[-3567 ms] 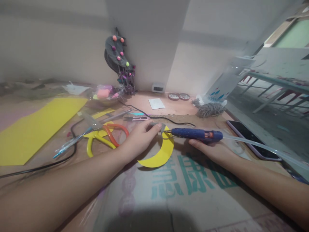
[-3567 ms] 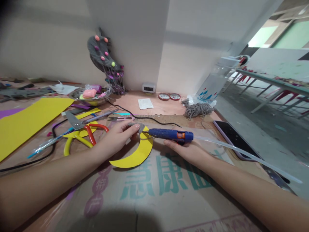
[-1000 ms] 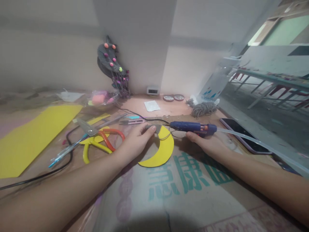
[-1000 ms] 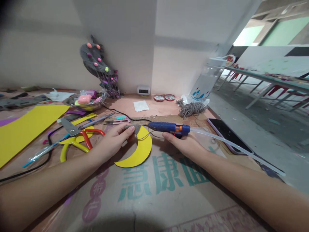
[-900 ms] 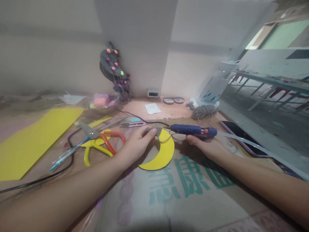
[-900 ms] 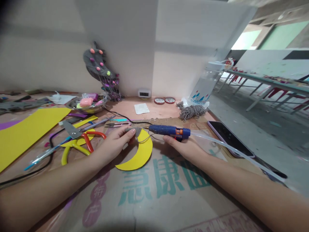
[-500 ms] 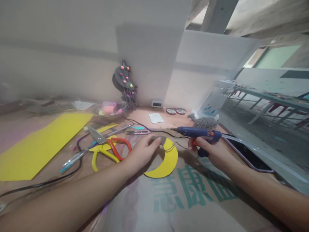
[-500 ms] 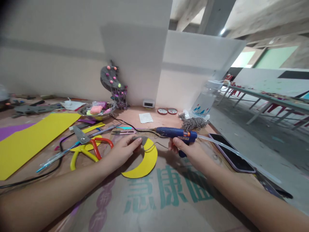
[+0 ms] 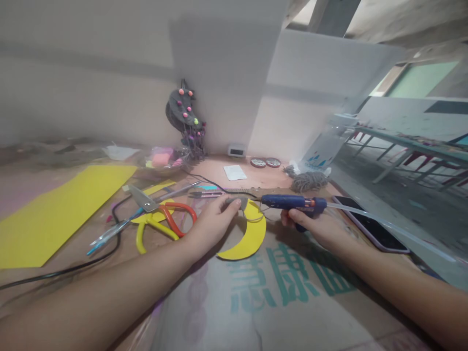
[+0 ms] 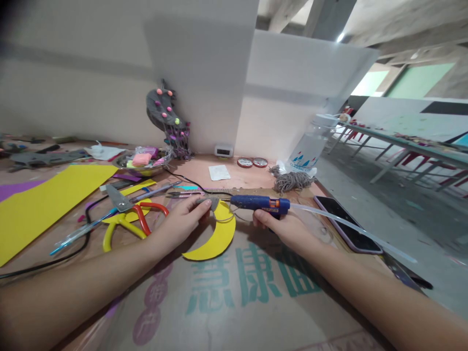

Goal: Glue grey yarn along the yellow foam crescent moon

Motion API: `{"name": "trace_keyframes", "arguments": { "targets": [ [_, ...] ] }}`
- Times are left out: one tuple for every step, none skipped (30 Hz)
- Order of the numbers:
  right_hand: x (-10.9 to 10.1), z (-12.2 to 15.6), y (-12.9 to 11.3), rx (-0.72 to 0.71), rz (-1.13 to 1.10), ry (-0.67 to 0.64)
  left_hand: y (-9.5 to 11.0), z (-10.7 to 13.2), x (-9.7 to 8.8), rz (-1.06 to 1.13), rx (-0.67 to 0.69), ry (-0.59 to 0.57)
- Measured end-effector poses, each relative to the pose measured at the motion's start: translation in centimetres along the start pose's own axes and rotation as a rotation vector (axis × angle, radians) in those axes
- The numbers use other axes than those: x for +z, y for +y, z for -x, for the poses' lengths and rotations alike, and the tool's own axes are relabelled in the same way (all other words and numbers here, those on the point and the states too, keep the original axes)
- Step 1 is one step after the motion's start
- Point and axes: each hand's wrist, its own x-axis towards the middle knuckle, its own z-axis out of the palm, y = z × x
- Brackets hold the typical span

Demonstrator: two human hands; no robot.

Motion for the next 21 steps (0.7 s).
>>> {"name": "trace_keyframes", "arguments": {
  "targets": [
    [0.0, 0.0, 0.1, 0.006, 0.022, -0.013, 0.0, 0.0, 0.0, 0.000, -0.003, -0.004],
    [-0.1, 0.1, 0.2, 0.013, 0.047, -0.021, 0.0, 0.0, 0.0, 0.001, -0.004, -0.006],
    [-0.1, 0.1, 0.3, 0.020, 0.071, -0.028, 0.0, 0.1, 0.0, 0.002, 0.001, -0.008],
    [-0.1, 0.1, 0.3, 0.028, 0.092, -0.030, 0.1, 0.1, 0.0, 0.000, 0.007, -0.008],
    [-0.1, 0.1, 0.4, 0.035, 0.107, -0.028, 0.1, 0.1, 0.0, -0.005, 0.014, -0.009],
    [-0.1, 0.1, 0.5, 0.040, 0.115, -0.025, 0.1, 0.1, 0.0, -0.011, 0.018, -0.009],
    [0.0, 0.1, 0.5, 0.039, 0.113, -0.021, 0.2, 0.1, 0.0, -0.015, 0.021, -0.007],
    [0.0, 0.1, 0.5, 0.035, 0.104, -0.015, 0.2, 0.1, -0.1, -0.018, 0.023, -0.006],
    [0.1, 0.1, 0.5, 0.032, 0.095, -0.010, 0.3, 0.1, -0.1, -0.019, 0.025, -0.008],
    [0.2, 0.1, 0.4, 0.032, 0.088, -0.004, 0.3, 0.1, -0.1, -0.020, 0.030, -0.011],
    [0.2, 0.1, 0.2, 0.036, 0.080, 0.006, 0.3, 0.1, 0.0, -0.023, 0.037, -0.016],
    [0.4, 0.2, 0.0, 0.043, 0.074, 0.021, 0.3, 0.1, 0.0, -0.028, 0.044, -0.020],
    [0.5, 0.2, -0.2, 0.048, 0.070, 0.046, 0.2, 0.1, 0.0, -0.033, 0.049, -0.025],
    [0.6, 0.3, -0.5, 0.050, 0.069, 0.074, 0.2, 0.1, 0.0, -0.037, 0.052, -0.027],
    [0.7, 0.3, -0.7, 0.048, 0.072, 0.105, 0.2, 0.1, 0.0, -0.037, 0.052, -0.029],
    [0.8, 0.4, -1.0, 0.043, 0.080, 0.137, 0.1, 0.1, 0.0, -0.036, 0.051, -0.030],
    [0.9, 0.4, -1.1, 0.038, 0.093, 0.162, 0.2, 0.1, 0.0, -0.033, 0.045, -0.032],
    [0.9, 0.4, -1.2, 0.038, 0.109, 0.178, 0.2, 0.1, 0.0, -0.031, 0.038, -0.034],
    [0.9, 0.3, -1.2, 0.043, 0.124, 0.189, 0.3, 0.2, 0.0, -0.029, 0.027, -0.037],
    [0.8, 0.3, -1.1, 0.050, 0.138, 0.192, 0.4, 0.2, 0.0, -0.028, 0.015, -0.038],
    [0.6, 0.1, -0.9, 0.051, 0.150, 0.191, 0.4, 0.2, -0.1, -0.027, 0.003, -0.040]
  ]
}}
